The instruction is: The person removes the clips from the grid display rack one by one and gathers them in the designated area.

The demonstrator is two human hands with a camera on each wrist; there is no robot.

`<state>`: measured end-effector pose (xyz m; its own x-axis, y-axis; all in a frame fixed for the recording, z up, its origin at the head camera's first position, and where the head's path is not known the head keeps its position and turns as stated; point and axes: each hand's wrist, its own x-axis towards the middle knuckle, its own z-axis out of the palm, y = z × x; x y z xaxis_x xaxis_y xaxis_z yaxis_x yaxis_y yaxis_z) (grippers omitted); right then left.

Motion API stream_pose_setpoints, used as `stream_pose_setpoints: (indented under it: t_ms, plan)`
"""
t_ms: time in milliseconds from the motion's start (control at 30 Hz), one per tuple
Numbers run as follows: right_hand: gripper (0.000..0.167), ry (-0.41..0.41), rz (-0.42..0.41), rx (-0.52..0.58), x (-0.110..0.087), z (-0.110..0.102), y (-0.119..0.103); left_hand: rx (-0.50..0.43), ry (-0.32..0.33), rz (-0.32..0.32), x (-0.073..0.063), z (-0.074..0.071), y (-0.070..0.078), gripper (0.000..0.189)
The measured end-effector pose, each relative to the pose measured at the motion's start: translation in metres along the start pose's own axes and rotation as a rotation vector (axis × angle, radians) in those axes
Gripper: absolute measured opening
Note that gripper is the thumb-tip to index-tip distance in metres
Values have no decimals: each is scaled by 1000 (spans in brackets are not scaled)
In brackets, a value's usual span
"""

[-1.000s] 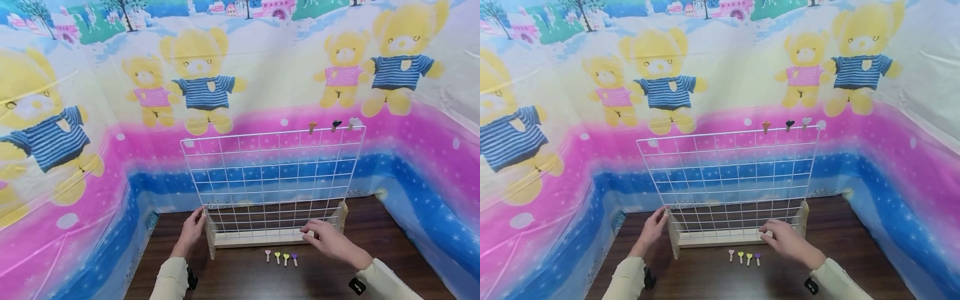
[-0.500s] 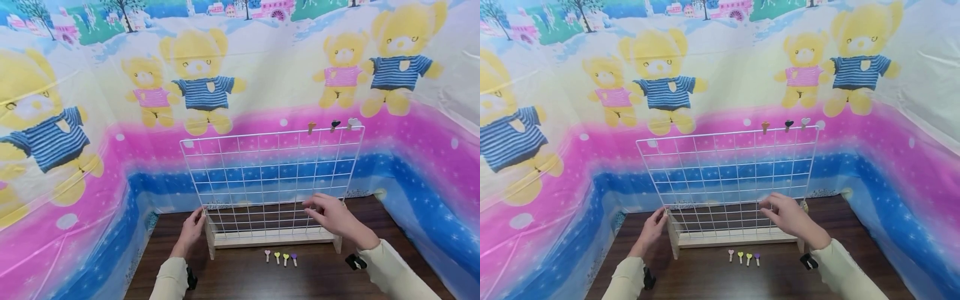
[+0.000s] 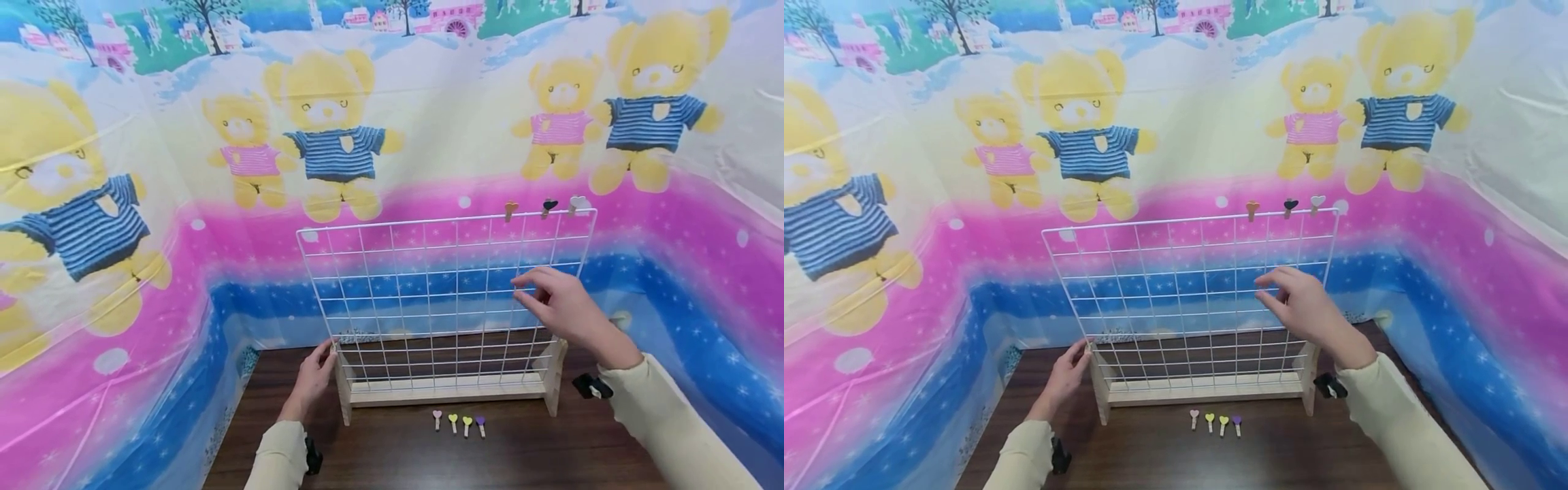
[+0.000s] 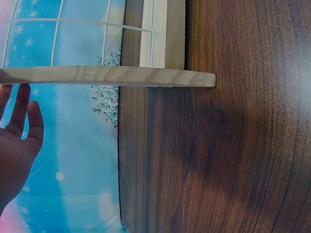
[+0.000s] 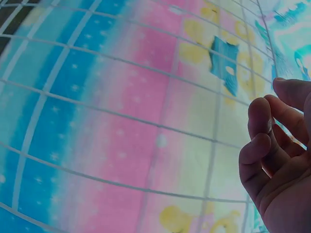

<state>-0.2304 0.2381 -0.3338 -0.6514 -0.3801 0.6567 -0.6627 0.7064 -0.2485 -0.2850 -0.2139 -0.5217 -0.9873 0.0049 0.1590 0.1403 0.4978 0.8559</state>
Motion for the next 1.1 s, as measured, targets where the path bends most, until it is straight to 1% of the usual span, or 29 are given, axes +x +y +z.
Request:
stream_pose_setpoints:
  t_ms: [133, 367, 467, 700, 900, 1100]
  plan:
    - [22, 47, 15, -17, 11, -13, 0, 7, 5, 8, 0, 1, -1, 39]
    - [24, 113, 33, -30, 25, -30, 0, 5, 20, 38, 1, 2, 0, 38]
    - [23, 142, 31, -17, 31, -35, 1, 5, 21, 45, 0, 2, 0, 38]
    - [22, 185, 19, -18, 40, -42, 3, -6, 9, 33, 0, 1, -1, 38]
    - [23, 197, 47, -18, 45, -45, 5, -8, 10, 31, -1, 1, -1, 38]
    - [25, 190, 68, -39, 52, -46, 4, -2, 26, 49, -1, 2, 0, 37]
